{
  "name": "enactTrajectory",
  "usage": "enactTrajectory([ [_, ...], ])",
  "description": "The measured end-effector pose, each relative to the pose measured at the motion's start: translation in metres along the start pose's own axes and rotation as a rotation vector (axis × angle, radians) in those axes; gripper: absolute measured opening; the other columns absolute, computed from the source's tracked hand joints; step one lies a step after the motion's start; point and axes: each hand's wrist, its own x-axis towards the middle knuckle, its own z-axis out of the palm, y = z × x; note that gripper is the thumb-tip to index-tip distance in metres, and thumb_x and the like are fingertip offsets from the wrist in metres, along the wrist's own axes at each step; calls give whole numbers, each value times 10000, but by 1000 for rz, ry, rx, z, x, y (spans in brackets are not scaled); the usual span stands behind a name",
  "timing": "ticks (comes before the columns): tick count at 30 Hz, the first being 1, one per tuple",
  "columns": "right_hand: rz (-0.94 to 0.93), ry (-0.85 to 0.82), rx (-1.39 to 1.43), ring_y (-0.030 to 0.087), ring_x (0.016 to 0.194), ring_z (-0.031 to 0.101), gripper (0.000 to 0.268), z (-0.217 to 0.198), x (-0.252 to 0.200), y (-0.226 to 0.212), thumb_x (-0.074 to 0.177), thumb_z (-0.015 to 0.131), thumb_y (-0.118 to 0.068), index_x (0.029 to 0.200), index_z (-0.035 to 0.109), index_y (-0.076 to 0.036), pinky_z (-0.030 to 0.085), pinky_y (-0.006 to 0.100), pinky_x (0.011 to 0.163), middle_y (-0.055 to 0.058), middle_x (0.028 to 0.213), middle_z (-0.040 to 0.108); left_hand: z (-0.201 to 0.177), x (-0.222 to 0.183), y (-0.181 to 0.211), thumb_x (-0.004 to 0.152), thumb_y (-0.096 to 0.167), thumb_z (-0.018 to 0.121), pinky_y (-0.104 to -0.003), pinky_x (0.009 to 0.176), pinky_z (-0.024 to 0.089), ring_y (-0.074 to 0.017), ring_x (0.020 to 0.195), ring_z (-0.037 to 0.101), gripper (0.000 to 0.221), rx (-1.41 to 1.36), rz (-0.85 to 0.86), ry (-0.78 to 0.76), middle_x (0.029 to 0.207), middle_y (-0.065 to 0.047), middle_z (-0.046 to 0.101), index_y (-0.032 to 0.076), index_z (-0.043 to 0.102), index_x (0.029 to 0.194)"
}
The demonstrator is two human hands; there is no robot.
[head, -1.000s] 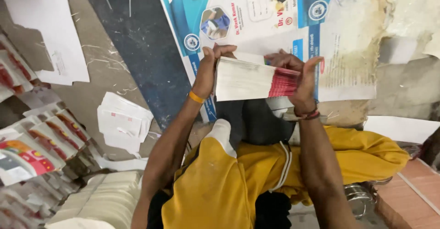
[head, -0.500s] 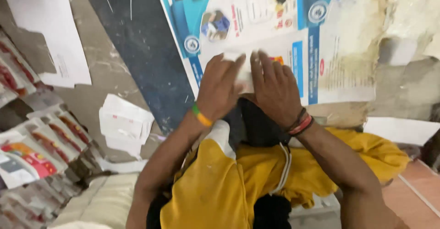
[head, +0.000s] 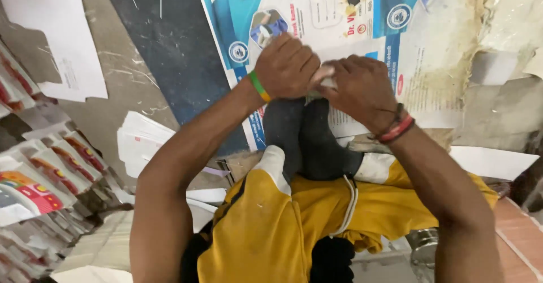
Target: The recorder is folding, organizing, and stacking printed paper envelopes or flyers.
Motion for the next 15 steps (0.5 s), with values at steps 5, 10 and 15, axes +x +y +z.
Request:
enactTrajectory([
  [5, 446, 139, -219, 272, 752, 649, 452, 16, -1, 35, 853, 939, -405, 979, 702, -42, 501, 386, 629, 104, 853, 665, 52, -25, -24, 989, 219, 769, -415, 901, 534, -366, 1060, 668, 405, -448, -682, -1, 1196, -176, 651, 11, 556, 1264],
  [10, 323, 330, -51, 315, 745, 628, 584, 26, 4, 21, 663, 937, -374, 960, 655, 43, 509, 392, 622, 171, 868, 648, 46, -51, -22, 1052, 271, 784, -346, 1096, 568, -278, 1338, 674, 557, -498, -913, -187, 1448, -135, 653, 89, 532, 1514],
  [15, 493, 385, -285, 283, 752, 615, 458, 42, -13, -27, 809, 964, -359, 776, 592, -95, 495, 405, 664, 112, 772, 571, -3, -61, -23, 968, 185, 846, -381, 1179, 533, -236, 1386, 602, 674, -1076, -1107, -31, 1500, -130, 617, 30, 511, 1533],
])
